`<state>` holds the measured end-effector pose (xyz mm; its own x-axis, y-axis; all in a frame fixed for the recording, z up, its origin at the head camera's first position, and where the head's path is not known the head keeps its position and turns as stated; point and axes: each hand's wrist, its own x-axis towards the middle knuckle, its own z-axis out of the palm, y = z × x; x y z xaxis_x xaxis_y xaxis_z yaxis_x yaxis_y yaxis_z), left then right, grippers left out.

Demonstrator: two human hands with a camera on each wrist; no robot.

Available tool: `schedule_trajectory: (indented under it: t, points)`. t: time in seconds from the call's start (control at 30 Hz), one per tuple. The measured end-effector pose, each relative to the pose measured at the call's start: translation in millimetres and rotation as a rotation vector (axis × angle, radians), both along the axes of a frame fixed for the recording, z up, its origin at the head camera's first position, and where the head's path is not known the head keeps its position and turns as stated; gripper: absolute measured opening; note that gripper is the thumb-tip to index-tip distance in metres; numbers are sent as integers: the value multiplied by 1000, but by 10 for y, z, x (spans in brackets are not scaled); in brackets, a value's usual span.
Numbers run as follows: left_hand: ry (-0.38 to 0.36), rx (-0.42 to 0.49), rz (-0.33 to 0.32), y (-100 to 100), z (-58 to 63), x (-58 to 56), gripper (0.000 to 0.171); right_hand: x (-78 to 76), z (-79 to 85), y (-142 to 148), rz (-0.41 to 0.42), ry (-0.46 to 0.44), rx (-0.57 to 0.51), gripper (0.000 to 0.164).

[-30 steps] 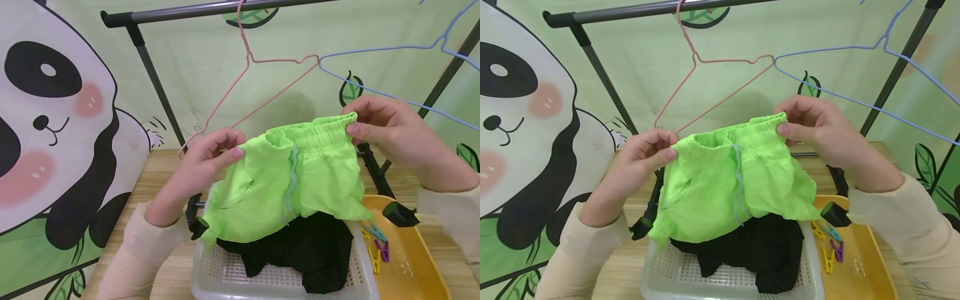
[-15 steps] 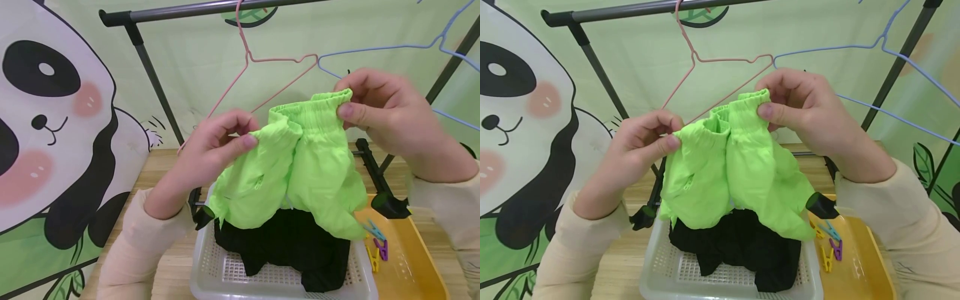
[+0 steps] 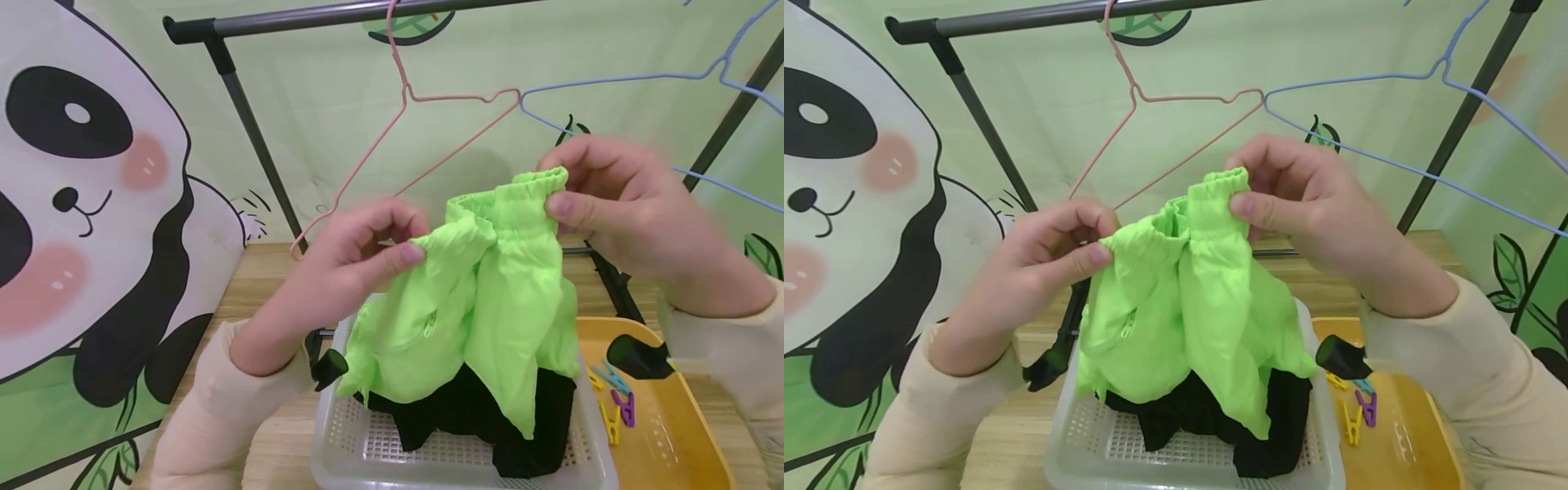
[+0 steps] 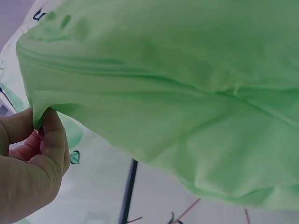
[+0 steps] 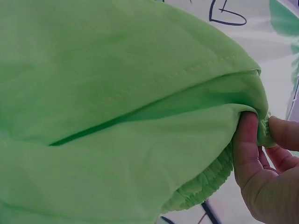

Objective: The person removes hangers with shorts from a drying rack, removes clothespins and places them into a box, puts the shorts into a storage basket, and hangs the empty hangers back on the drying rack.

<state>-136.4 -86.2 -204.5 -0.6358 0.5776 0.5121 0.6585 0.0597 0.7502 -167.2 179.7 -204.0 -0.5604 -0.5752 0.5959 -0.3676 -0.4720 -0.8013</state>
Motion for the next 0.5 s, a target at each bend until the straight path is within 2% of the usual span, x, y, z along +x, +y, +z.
schedule_trajectory:
  t: [0.2,0.33,0.5]
  points:
    - [-133,-107,29,-30,-230,-8,4,19,-269,6,-136,-6,247,25]
    - [-213,-180,50,-40,-451,-51,3,-24,-496,25,-137,-38,394,24]
    - [-298,-253,92,-79,-652,-131,4,-69,-699,68,-97,-156,519,20]
